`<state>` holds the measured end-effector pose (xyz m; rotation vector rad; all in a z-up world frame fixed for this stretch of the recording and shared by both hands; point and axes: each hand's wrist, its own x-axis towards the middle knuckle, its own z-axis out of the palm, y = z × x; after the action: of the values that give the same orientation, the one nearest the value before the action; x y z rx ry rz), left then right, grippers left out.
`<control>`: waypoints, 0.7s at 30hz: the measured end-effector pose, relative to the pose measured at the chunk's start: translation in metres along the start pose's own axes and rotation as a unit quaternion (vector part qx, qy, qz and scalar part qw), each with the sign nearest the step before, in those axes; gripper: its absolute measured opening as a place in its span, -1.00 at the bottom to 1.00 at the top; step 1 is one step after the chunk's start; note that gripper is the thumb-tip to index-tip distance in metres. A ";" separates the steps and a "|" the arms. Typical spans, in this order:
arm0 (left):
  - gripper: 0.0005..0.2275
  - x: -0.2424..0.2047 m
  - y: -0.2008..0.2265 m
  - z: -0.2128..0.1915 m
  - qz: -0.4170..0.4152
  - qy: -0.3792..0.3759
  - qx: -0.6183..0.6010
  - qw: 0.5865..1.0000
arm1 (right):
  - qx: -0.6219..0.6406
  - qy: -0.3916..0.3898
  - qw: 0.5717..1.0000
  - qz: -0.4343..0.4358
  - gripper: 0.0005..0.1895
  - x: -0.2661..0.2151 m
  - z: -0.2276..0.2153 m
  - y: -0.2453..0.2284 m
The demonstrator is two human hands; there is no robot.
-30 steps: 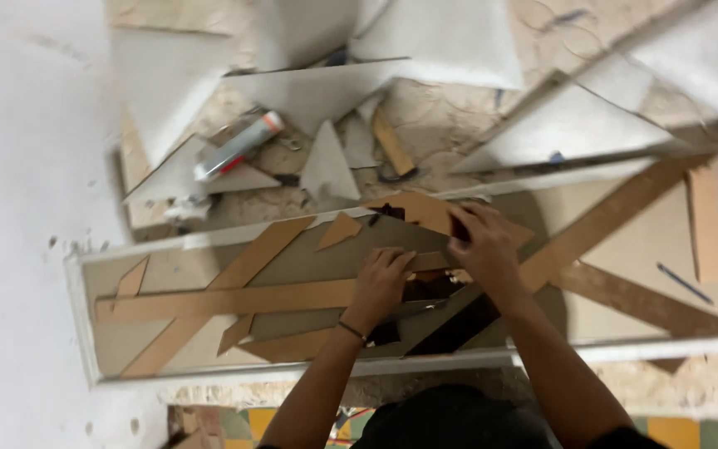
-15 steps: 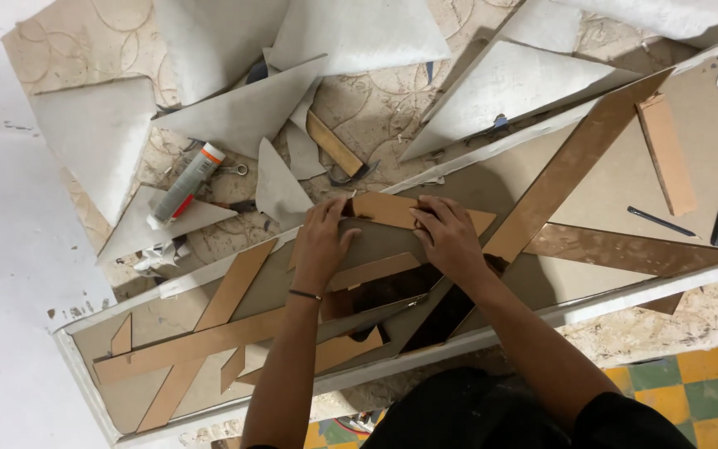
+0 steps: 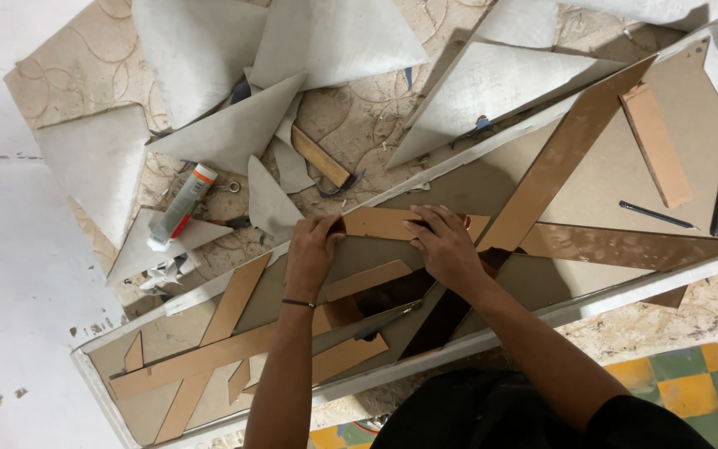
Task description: Applying decorative mirror and wood strips to a panel using adhesive.
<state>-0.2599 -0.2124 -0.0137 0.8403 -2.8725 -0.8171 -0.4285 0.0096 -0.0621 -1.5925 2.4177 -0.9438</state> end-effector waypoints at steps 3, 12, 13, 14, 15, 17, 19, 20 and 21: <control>-0.68 0.003 0.001 -0.002 0.000 -0.006 0.004 1.000 | -0.003 -0.001 1.000 0.000 -0.67 0.004 -0.006 -0.003; -0.70 0.010 0.012 -0.009 0.010 -0.019 0.032 0.999 | -0.003 -0.011 1.000 0.015 -0.66 -0.002 -0.007 -0.001; -0.71 0.010 0.012 -0.008 0.011 -0.019 0.039 0.999 | -0.003 -0.010 1.000 0.016 -0.66 -0.001 -0.007 -0.001; -0.71 0.011 0.015 -0.009 0.011 -0.019 0.038 0.999 | -0.003 -0.011 1.000 0.016 -0.66 -0.003 -0.008 0.000; -0.71 0.011 0.018 -0.012 0.007 -0.019 0.040 0.999 | -0.003 -0.011 1.000 0.014 -0.65 -0.002 -0.007 0.000; -0.71 0.009 0.017 -0.013 -0.002 -0.015 0.045 0.999 | 0.002 -0.012 1.000 0.007 -0.64 -0.002 -0.006 0.000; -0.70 0.007 0.012 -0.009 0.000 -0.016 0.058 0.998 | -0.017 -0.006 1.000 0.006 -0.60 -0.003 -0.005 0.000; -0.70 0.006 0.011 -0.009 -0.004 -0.013 0.061 0.998 | -0.012 -0.006 1.000 0.002 -0.60 -0.003 -0.003 0.000; -0.70 0.006 0.012 -0.008 -0.004 -0.014 0.059 0.998 | -0.012 -0.005 1.000 0.005 -0.59 -0.003 -0.003 0.001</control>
<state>-0.2692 -0.2111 -0.0014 0.8601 -2.9688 -0.6694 -0.4286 0.0137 -0.0609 -1.5864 2.4370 -0.9071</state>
